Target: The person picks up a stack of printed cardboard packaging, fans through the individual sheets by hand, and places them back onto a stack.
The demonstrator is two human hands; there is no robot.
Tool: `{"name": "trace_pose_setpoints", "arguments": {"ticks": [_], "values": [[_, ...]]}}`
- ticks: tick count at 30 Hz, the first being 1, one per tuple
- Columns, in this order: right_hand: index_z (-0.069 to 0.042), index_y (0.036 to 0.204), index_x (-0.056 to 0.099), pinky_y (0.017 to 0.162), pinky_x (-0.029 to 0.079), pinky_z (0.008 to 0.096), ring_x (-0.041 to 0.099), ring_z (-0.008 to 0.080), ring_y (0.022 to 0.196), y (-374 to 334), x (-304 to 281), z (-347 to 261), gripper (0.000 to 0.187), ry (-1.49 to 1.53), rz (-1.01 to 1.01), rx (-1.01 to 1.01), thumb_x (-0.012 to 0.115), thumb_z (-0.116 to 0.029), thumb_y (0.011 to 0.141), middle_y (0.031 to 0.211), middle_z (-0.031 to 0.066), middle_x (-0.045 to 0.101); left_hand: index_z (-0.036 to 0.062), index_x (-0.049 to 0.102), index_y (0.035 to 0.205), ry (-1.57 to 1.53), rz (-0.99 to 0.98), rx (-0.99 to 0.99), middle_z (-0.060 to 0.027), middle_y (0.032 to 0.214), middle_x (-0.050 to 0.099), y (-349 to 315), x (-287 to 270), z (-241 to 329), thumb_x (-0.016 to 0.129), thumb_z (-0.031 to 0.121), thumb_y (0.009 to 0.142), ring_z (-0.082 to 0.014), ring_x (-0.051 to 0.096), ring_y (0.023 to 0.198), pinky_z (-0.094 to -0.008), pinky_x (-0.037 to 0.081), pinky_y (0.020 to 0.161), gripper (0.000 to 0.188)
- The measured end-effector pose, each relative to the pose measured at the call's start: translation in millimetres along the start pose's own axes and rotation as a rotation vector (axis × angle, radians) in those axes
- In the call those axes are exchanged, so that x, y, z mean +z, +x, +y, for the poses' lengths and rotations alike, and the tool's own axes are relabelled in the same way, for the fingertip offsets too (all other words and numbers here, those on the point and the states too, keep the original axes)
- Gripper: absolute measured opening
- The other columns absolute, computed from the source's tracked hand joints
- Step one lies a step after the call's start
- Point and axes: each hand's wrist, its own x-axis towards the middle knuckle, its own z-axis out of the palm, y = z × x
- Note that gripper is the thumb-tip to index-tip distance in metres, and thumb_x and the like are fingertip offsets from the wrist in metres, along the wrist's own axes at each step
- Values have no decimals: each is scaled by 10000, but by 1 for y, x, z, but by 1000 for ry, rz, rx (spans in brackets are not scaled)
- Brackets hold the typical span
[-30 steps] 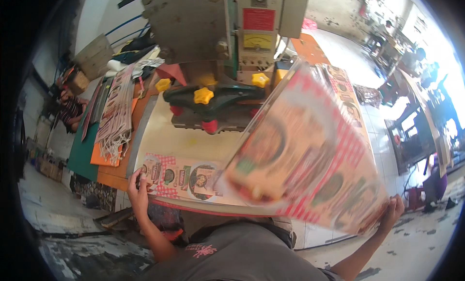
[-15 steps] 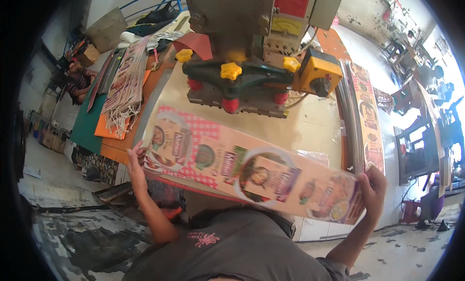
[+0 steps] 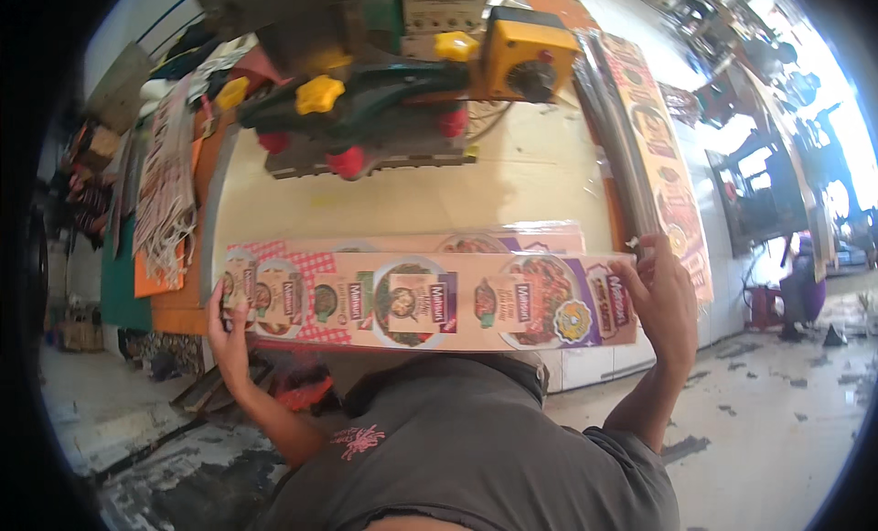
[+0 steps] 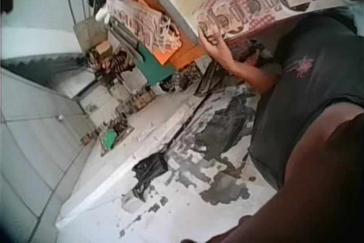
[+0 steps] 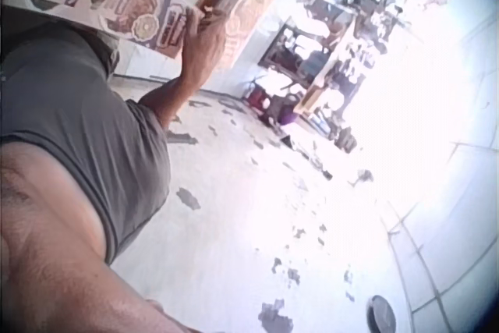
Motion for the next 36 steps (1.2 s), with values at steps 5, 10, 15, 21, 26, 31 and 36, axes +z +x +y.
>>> {"name": "trace_pose_setpoints", "arguments": {"ticks": [5, 10, 15, 21, 26, 31, 36], "values": [[1, 1065, 613, 624, 486, 316, 662, 170, 651, -14, -2, 16, 376, 193, -164, 153, 758, -302, 896, 736, 119, 700, 18, 535, 1415, 50, 18, 22, -124, 1386, 538, 1, 2, -7, 634, 233, 989, -238, 510, 1279, -355, 394, 1077, 488], [2, 1070, 631, 616, 464, 273, 614, 110, 663, -9, 4, 31, 312, 442, -63, 49, 746, -243, 913, 731, 70, 678, 34, 547, 1415, 1, 7, 50, -113, 1361, 551, -1, 4, -9, 522, 364, 1060, -228, 528, 1261, -367, 418, 1062, 486], [0, 1120, 665, 676, 497, 280, 639, 118, 711, -1, 9, 0, 305, 511, -118, 10, 752, -196, 904, 774, 62, 681, 14, 553, 1402, 27, 42, 43, -122, 1362, 567, 4, 2, -11, 549, 339, 1046, -230, 531, 1258, -368, 379, 1090, 482], [10, 1134, 681, 702, 519, 323, 652, 182, 738, 4, 15, -1, 297, 331, -154, -37, 731, -173, 905, 816, 108, 681, -2, 555, 1394, 56, 61, 12, -123, 1362, 569, 5, 6, -10, 607, 314, 1015, -231, 532, 1245, -364, 381, 1082, 497], [-2, 1127, 685, 700, 513, 330, 651, 207, 734, 2, 19, -1, 300, 358, -191, -46, 738, -191, 900, 814, 114, 673, -1, 555, 1398, 22, 54, -19, -124, 1381, 568, 4, 5, -11, 603, 303, 1016, -229, 528, 1256, -364, 377, 1086, 491], [2, 1150, 681, 715, 514, 347, 651, 226, 755, 4, 22, 1, 316, 371, -148, -103, 733, -190, 905, 864, 133, 682, -5, 552, 1400, 41, 64, -23, -124, 1391, 572, 3, 5, -8, 605, 300, 1015, -216, 526, 1258, -352, 376, 1085, 494], [7, 1186, 679, 730, 519, 369, 660, 253, 775, 6, 23, 5, 358, 357, -177, -126, 734, -203, 902, 895, 153, 694, -20, 539, 1404, 9, 54, -49, -127, 1381, 576, 4, 4, -13, 606, 298, 1014, -209, 525, 1255, -346, 377, 1082, 507]]}}
